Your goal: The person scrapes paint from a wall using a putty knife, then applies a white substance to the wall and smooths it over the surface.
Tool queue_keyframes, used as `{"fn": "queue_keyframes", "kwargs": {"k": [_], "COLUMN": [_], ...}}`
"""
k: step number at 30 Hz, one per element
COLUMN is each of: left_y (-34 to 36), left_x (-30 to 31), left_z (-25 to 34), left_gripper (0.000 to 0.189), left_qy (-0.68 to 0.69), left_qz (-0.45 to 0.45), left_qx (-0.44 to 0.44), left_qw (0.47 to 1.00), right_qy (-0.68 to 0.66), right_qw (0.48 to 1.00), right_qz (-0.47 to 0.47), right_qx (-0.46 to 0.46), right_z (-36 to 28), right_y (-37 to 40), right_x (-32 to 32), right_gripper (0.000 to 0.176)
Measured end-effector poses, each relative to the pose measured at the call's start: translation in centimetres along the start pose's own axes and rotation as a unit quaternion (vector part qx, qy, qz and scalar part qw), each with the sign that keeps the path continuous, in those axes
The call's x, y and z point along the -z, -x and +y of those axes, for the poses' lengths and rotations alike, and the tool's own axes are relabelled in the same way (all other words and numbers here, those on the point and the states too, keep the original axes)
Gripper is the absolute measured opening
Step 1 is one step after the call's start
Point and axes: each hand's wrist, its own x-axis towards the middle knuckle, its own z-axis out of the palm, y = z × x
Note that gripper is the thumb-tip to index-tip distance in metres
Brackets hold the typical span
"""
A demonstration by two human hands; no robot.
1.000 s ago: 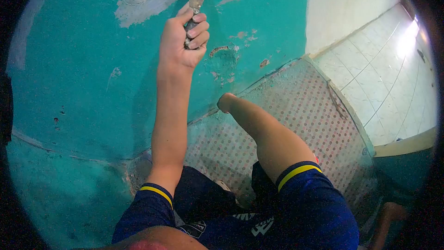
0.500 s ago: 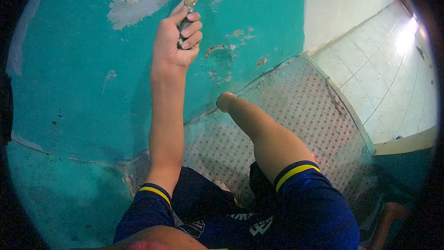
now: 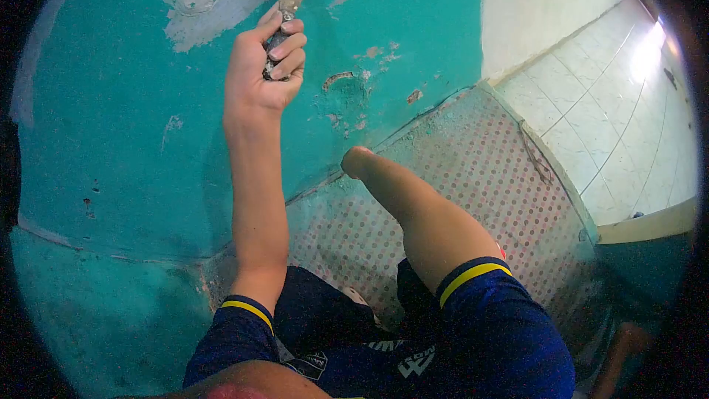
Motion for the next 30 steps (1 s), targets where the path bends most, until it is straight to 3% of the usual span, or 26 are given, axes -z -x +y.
{"fn": "queue_keyframes", "kwargs": {"k": [3,9,11,12,14,15,17,25,27,29,30], "left_y": [-0.5,-0.7,0.0,0.4,1.2,1.4,2.0,2.9,2.0,0.5,0.1], "left_x": [0.8,3.2,3.7,4.2,4.9,5.2,5.7,6.2,7.0,8.4,8.7], "left_z": [0.0,2.0,3.0,3.5,4.2,4.4,4.9,6.2,5.5,4.2,3.5], "left_gripper": [0.033,0.040,0.040,0.040,0.039,0.039,0.036,0.028,0.027,0.029,0.029], "left_qy": [-0.030,-0.091,-0.325,-0.325,-0.541,-0.541,-0.660,-0.746,-0.760,-0.819,-0.819], "left_qz": [-0.006,-0.073,-0.022,-0.023,0.028,0.028,0.092,0.112,0.114,0.099,0.100], "left_qx": [-0.020,-0.002,-0.078,-0.077,-0.077,-0.075,-0.091,-0.086,-0.074,-0.072,-0.072], "left_qw": [0.999,0.993,0.942,0.942,0.837,0.837,0.740,0.650,0.635,0.560,0.561], "right_qy": [-0.028,-0.033,-0.028,-0.022,-0.020,-0.015,-0.006,-0.033,-0.047,-0.034,-0.022], "right_qw": [1.000,0.999,1.000,1.000,1.000,0.999,0.999,0.999,0.998,0.999,1.000], "right_qz": [-0.008,-0.008,-0.003,0.002,0.021,0.041,0.044,-0.002,-0.038,-0.024,-0.009], "right_qx": [-0.003,-0.003,0.002,0.008,0.004,0.000,0.001,-0.010,-0.014,-0.006,0.002], "right_z": [0.0,-0.3,-0.4,-0.5,-0.4,-0.5,-0.2,-0.8,-1.4,-1.8,-1.9], "right_y": [1.6,3.2,3.3,3.4,2.2,1.6,0.5,1.0,2.6,3.5,3.8], "right_x": [0.6,1.7,1.8,1.8,1.2,0.9,0.1,1.1,2.0,2.0,2.0], "right_gripper": [0.039,0.038,0.038,0.038,0.033,0.029,0.029,0.028,0.036,0.036,0.036]}}
